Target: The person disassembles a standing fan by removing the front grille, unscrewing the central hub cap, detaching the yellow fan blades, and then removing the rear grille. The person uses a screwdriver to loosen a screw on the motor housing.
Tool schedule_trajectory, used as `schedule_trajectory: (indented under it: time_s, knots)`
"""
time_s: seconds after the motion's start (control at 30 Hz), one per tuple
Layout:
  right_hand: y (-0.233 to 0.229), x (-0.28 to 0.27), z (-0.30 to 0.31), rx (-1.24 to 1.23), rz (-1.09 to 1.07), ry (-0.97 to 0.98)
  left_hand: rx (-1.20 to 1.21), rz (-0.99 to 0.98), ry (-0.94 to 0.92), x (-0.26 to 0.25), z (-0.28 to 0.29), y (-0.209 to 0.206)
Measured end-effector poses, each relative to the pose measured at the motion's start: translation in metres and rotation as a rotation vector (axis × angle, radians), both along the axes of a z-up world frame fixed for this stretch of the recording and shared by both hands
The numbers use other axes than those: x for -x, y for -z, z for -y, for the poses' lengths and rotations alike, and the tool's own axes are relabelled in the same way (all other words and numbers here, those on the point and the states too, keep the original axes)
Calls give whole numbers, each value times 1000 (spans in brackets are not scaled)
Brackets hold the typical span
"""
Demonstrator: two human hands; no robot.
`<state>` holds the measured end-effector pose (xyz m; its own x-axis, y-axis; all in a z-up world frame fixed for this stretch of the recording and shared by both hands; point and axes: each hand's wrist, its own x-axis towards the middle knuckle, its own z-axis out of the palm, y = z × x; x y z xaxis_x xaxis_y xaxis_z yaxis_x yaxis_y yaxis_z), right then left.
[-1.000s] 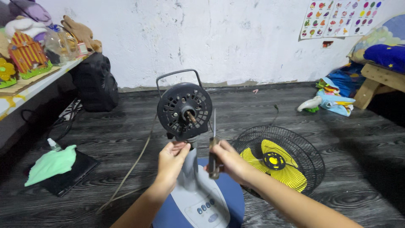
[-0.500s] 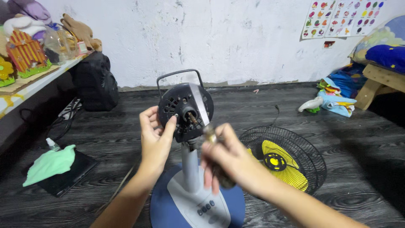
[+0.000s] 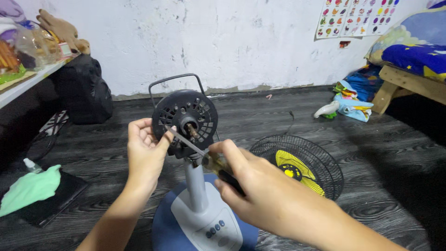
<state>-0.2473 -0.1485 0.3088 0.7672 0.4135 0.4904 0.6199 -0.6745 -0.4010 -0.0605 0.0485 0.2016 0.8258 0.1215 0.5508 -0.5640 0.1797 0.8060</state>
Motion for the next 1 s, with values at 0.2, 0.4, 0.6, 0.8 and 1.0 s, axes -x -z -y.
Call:
schedule_trajectory:
  time_s: [0.2, 0.4, 0.6, 0.8, 1.0]
  knots:
    - [-7, 8, 6, 147, -161, 205, -10, -32, 6, 7, 2, -7]
    - [-6, 2, 2, 134, -132, 200, -13, -38, 8, 10, 2, -10]
    - [-4, -1, -2, 119, -93, 219, 0, -34, 7, 7, 3, -5]
    - [-6, -1, -6, 88, -51, 196, -10, -41, 7, 3, 2, -3]
    - [-8, -3, -11, 95, -57, 211, -4, -38, 16, 2, 3, -3]
